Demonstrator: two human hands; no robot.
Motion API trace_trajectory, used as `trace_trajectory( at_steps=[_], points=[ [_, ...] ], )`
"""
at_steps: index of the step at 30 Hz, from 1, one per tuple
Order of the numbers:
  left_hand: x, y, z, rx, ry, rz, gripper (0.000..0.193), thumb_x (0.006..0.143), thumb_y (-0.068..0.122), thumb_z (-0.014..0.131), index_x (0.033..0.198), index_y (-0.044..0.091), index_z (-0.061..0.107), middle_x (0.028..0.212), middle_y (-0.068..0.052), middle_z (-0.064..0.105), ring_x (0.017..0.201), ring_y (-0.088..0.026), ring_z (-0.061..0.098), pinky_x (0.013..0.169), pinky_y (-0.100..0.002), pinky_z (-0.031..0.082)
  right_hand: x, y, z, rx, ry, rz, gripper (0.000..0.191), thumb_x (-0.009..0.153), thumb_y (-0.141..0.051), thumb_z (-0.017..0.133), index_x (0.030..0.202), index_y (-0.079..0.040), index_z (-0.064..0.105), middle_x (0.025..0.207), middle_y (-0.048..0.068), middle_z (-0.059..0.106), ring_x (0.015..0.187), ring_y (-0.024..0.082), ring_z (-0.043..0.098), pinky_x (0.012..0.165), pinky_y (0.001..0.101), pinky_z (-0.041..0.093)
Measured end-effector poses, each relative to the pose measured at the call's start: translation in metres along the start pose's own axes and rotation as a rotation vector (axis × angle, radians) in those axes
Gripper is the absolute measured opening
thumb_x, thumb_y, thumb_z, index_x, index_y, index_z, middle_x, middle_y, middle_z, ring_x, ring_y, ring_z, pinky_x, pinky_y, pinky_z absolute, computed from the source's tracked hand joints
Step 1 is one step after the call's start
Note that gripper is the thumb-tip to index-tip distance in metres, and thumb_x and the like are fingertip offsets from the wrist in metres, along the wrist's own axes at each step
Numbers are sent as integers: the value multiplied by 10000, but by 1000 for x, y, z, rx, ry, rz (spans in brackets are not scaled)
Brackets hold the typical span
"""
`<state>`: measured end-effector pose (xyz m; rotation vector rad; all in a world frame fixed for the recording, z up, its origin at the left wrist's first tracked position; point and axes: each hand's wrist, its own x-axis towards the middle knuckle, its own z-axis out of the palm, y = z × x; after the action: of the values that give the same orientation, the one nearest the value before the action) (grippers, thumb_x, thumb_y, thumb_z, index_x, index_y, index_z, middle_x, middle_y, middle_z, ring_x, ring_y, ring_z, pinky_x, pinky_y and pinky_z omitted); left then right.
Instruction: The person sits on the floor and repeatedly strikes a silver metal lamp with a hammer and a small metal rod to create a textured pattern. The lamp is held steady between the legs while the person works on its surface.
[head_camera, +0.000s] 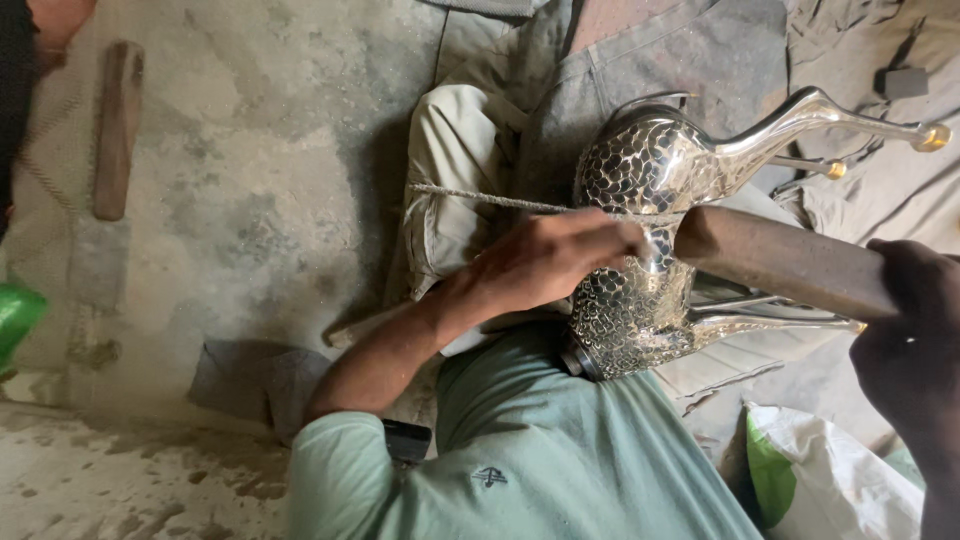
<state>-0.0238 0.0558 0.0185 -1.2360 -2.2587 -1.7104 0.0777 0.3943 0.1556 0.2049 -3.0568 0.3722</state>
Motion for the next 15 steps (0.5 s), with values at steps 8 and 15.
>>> trace_trajectory(
  at_steps=[8, 15],
  points=[
    [-16, 23, 4, -357, 441, -347, 185, 1023, 140, 721, 1083, 55, 567, 1161, -66, 671, 944, -103, 720, 716, -224, 616, 32, -29, -7, 8, -50, 76, 459, 913, 190, 571, 1354, 67, 552, 1194, 247, 609, 1060, 354, 652, 872, 380, 558],
    [-32, 22, 41, -571, 558, -425, 240, 1008, 79, 734, 1086, 16, 515, 1024, -110, 656, 877, -118, 713, 672, -217, 592, 98, -92, -18, -478, -171, -116, 477, 861, 52, 701, 1307, -108, 646, 1100, 171, 661, 987, 324, 643, 864, 404, 549]
  ],
)
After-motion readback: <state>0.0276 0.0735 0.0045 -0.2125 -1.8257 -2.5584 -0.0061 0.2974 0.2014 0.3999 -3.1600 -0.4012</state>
